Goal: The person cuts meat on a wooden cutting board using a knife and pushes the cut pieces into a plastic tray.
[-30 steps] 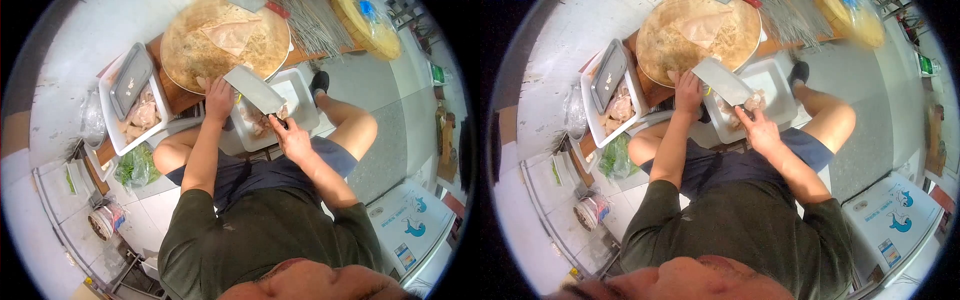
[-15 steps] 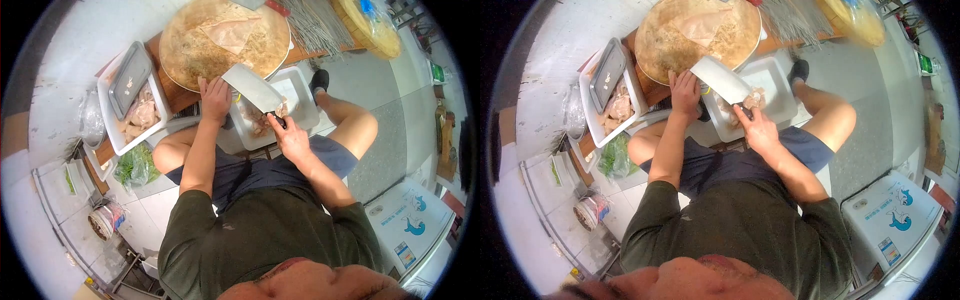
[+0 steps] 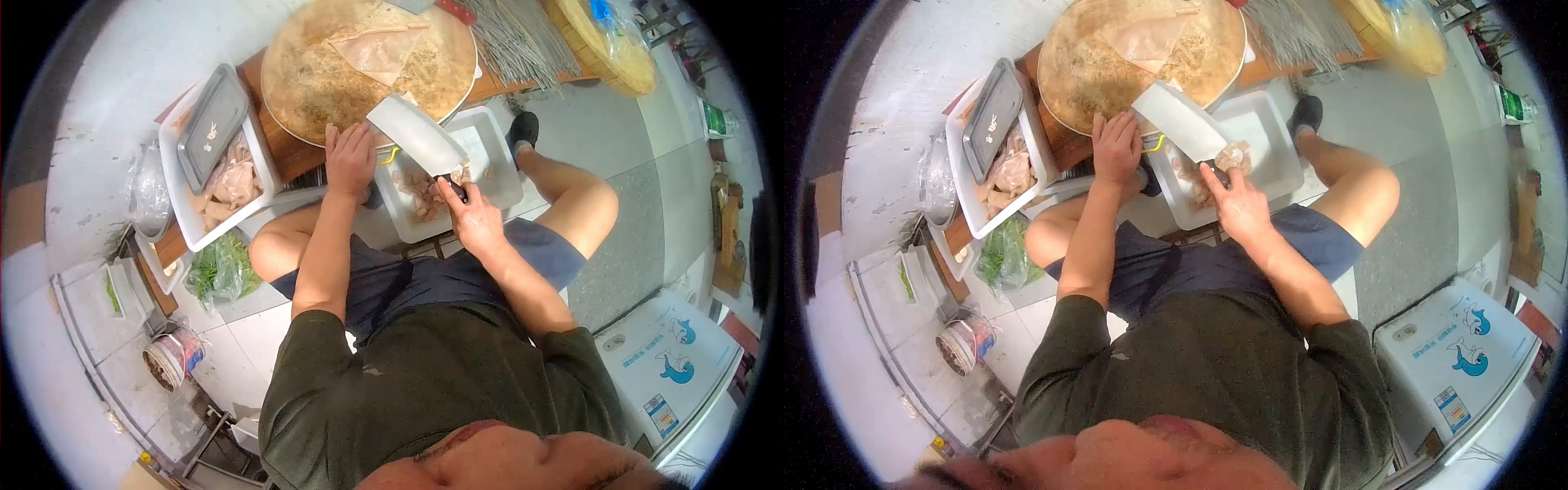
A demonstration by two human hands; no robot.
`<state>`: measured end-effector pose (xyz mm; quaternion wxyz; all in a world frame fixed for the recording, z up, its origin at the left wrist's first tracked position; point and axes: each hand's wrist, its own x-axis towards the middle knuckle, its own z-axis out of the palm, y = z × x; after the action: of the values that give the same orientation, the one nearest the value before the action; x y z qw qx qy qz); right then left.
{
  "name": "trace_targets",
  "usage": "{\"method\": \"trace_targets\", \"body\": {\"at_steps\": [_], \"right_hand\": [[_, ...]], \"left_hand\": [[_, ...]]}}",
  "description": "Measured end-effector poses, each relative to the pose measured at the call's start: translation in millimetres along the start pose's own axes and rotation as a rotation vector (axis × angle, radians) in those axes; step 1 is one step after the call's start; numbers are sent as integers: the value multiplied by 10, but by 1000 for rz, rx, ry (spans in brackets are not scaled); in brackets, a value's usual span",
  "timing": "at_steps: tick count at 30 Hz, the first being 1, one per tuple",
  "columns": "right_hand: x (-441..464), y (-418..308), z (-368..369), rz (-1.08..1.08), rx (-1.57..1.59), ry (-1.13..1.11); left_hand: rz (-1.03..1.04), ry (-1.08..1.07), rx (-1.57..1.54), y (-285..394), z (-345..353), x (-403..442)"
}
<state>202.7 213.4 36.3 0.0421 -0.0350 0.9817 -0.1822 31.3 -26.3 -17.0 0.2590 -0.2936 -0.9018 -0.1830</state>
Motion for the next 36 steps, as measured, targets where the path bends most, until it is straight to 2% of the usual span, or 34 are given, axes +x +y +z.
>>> {"method": "trace_targets", "body": {"at_steps": [13, 16, 19, 27, 31, 36], "right_hand": [[106, 113, 91, -39, 17, 68], [131, 136, 70, -7, -4, 17], [170, 195, 51, 45, 15, 65], [223, 475, -191, -39, -89, 287], [220, 675, -364, -35, -158, 281], [242, 748, -547, -141, -239, 356]], "left_hand": [[-19, -45, -16, -9, 16, -9], [-17, -46, -16, -5, 9, -1], [-19, -38, -17, -1, 21, -7], [-17, -35, 20, 44, -4, 52], [-16, -23, 56, 94, -14, 106], [-40, 12, 14, 96, 2, 174]]}}
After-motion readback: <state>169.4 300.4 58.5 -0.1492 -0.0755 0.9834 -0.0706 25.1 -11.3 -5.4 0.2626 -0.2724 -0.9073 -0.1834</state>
